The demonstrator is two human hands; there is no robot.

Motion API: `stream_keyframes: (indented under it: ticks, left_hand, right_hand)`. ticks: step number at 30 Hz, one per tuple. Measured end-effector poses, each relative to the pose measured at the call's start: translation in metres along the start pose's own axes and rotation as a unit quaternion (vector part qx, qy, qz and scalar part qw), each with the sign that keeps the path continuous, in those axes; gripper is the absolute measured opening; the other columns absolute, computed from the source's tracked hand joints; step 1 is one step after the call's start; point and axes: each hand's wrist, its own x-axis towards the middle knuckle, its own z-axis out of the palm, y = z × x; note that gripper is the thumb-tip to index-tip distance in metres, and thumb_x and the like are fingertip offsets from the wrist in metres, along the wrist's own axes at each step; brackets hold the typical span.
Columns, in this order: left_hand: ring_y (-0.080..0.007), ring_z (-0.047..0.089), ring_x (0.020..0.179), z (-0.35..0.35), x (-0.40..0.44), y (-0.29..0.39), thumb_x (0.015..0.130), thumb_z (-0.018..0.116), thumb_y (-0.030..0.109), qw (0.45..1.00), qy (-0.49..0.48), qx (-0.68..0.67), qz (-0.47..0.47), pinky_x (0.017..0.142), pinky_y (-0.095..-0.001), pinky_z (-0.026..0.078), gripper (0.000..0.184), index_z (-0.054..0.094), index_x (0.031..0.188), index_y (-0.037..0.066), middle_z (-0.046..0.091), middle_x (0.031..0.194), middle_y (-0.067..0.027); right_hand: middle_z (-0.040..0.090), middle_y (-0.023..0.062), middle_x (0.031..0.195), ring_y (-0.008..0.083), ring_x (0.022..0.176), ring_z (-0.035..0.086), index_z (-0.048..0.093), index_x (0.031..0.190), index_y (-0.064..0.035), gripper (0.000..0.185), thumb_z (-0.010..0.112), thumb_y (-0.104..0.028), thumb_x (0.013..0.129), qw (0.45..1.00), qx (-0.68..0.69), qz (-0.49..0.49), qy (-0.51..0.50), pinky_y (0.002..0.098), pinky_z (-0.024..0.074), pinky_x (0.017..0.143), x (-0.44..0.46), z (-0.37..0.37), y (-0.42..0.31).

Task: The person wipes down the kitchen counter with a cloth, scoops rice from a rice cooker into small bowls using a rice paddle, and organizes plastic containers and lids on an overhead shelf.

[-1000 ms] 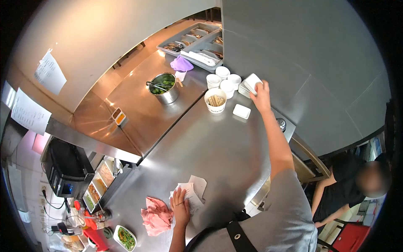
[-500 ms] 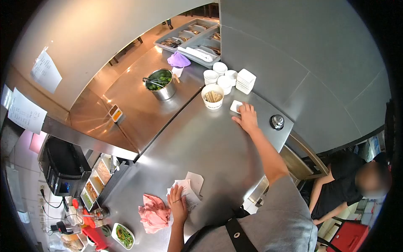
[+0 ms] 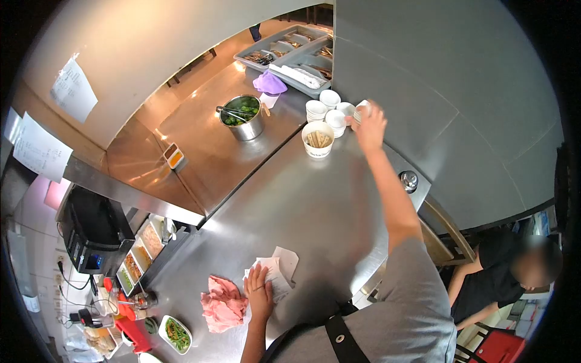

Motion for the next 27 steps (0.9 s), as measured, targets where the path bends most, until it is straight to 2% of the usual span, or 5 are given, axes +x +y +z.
stream_keyframes:
  ticks: [7, 17, 20, 23, 27]
  left_hand:
    - [-0.0341, 0.029, 0.146, 0.002, 0.001, 0.002, 0.099, 0.046, 0.019, 1.0, -0.004, 0.0, 0.012, 0.12, -0.0521, 0.013, 0.045, 0.047, 0.144, 0.011, 0.038, 0.155, -0.0125]
    - [-0.033, 0.028, 0.146, -0.003, 0.001, 0.008, 0.099, 0.047, 0.017, 1.0, -0.002, -0.009, 0.003, 0.12, -0.0512, 0.011, 0.045, 0.047, 0.143, 0.011, 0.038, 0.156, -0.0121]
    - [-0.0337, 0.028, 0.146, -0.003, 0.001, 0.007, 0.099, 0.047, 0.017, 1.0, -0.006, -0.011, 0.003, 0.121, -0.052, 0.011, 0.045, 0.047, 0.144, 0.011, 0.036, 0.156, -0.0137]
    - [-0.0369, 0.027, 0.146, 0.004, 0.002, 0.003, 0.101, 0.045, 0.021, 1.0, 0.003, -0.02, -0.008, 0.12, -0.0523, 0.012, 0.046, 0.045, 0.145, 0.009, 0.034, 0.157, -0.0169]
    - [-0.0387, 0.024, 0.147, 0.014, 0.011, 0.012, 0.098, 0.051, 0.017, 0.999, 0.012, -0.038, -0.024, 0.12, -0.0547, 0.011, 0.05, 0.044, 0.148, 0.015, 0.029, 0.159, -0.0179]
  right_hand:
    - [0.047, 0.0244, 0.141, 0.0444, 0.118, 0.055, 0.062, 0.112, 0.0009, 0.046, 0.074, -0.035, 0.086, 0.943, 0.208, 0.094, -0.244, 0.0489, 0.0484, 0.097, -0.09, 0.002, -0.067]
    - [0.053, 0.0276, 0.131, 0.0441, 0.107, 0.061, 0.062, 0.093, 0.0043, 0.038, 0.078, -0.028, 0.083, 0.981, 0.082, 0.171, -0.029, 0.0486, 0.0525, 0.086, -0.103, -0.08, 0.042]
    - [0.047, 0.0272, 0.14, 0.0442, 0.121, 0.054, 0.061, 0.099, 0.002, 0.04, 0.081, -0.026, 0.079, 0.979, 0.057, 0.191, -0.039, 0.0496, 0.0498, 0.095, -0.11, -0.06, 0.086]
    - [0.041, 0.0249, 0.148, 0.0426, 0.134, 0.042, 0.06, 0.109, -0.0013, 0.044, 0.081, -0.024, 0.078, 0.979, -0.05, 0.196, 0.025, 0.0526, 0.0439, 0.103, -0.114, -0.068, 0.055]
    - [0.038, 0.0229, 0.15, 0.0406, 0.138, 0.038, 0.059, 0.119, -0.0057, 0.044, 0.075, -0.023, 0.083, 0.993, 0.069, 0.02, -0.091, 0.0528, 0.0384, 0.108, -0.135, -0.073, -0.038]
